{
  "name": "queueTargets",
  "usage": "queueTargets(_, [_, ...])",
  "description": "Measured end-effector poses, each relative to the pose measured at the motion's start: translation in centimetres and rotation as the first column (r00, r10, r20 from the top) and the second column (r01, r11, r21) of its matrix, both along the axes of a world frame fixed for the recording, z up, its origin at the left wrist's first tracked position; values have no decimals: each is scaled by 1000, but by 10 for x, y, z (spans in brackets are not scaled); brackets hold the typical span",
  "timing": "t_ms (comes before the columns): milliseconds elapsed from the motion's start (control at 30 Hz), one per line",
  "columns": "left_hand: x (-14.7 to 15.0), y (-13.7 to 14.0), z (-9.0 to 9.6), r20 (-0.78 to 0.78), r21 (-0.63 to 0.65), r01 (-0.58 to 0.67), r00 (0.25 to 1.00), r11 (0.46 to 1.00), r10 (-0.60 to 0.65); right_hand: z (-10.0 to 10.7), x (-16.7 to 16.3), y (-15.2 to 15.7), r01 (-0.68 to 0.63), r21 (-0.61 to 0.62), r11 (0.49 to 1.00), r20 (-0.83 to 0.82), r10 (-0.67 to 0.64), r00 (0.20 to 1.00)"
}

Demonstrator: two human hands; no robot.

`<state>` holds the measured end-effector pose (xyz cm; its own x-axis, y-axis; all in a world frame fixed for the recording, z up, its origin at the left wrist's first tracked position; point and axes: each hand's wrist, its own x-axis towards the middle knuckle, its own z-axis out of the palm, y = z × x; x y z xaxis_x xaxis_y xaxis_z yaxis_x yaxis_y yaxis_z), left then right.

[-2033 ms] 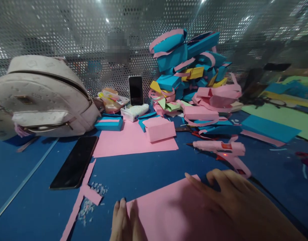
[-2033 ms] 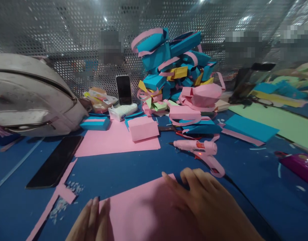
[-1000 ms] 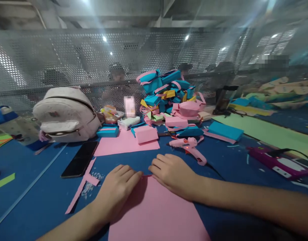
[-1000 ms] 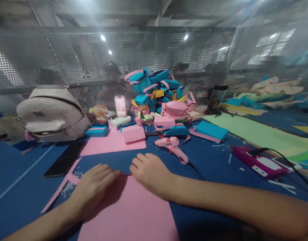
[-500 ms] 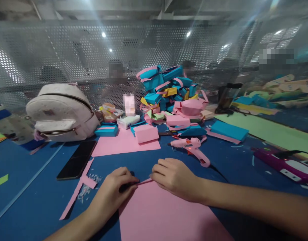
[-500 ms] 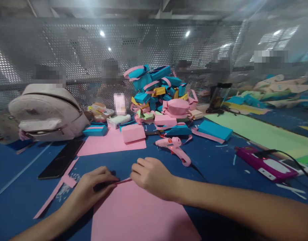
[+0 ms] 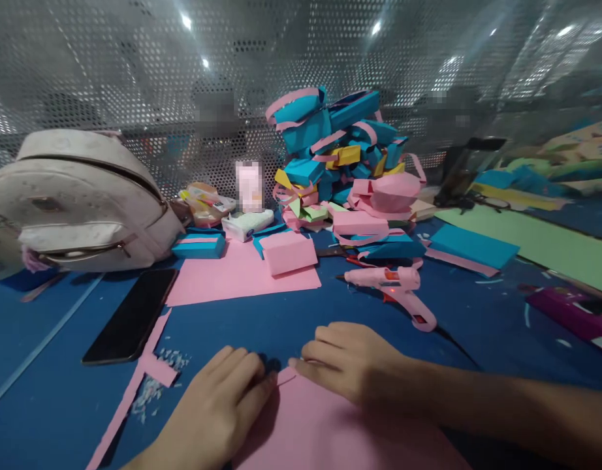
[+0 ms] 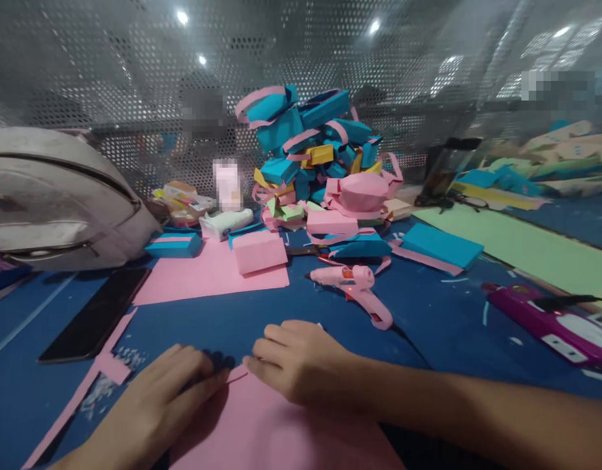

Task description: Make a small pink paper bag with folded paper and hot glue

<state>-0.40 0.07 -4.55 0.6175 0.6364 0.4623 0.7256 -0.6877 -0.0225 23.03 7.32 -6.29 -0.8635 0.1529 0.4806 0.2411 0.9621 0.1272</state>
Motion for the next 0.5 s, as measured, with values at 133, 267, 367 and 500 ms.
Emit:
queueTargets(133, [0, -1, -3, -109, 70, 103, 989, 992, -95, 6, 1, -3, -5, -43, 999, 77, 8, 997])
queueTargets(267, [-5, -3, -2, -188, 38, 85, 979, 996, -77, 10, 1, -4, -16, -125, 992, 105, 29, 994])
queueTargets(367, [-12, -2, 6, -232, 65, 76, 971, 995, -59, 7, 1, -4, 21, -117, 993, 125, -6, 992])
queueTargets(500, [-25, -2, 12, -284, 75, 67, 958, 995, -43, 4, 8, -6, 116, -65, 991, 105, -109, 988])
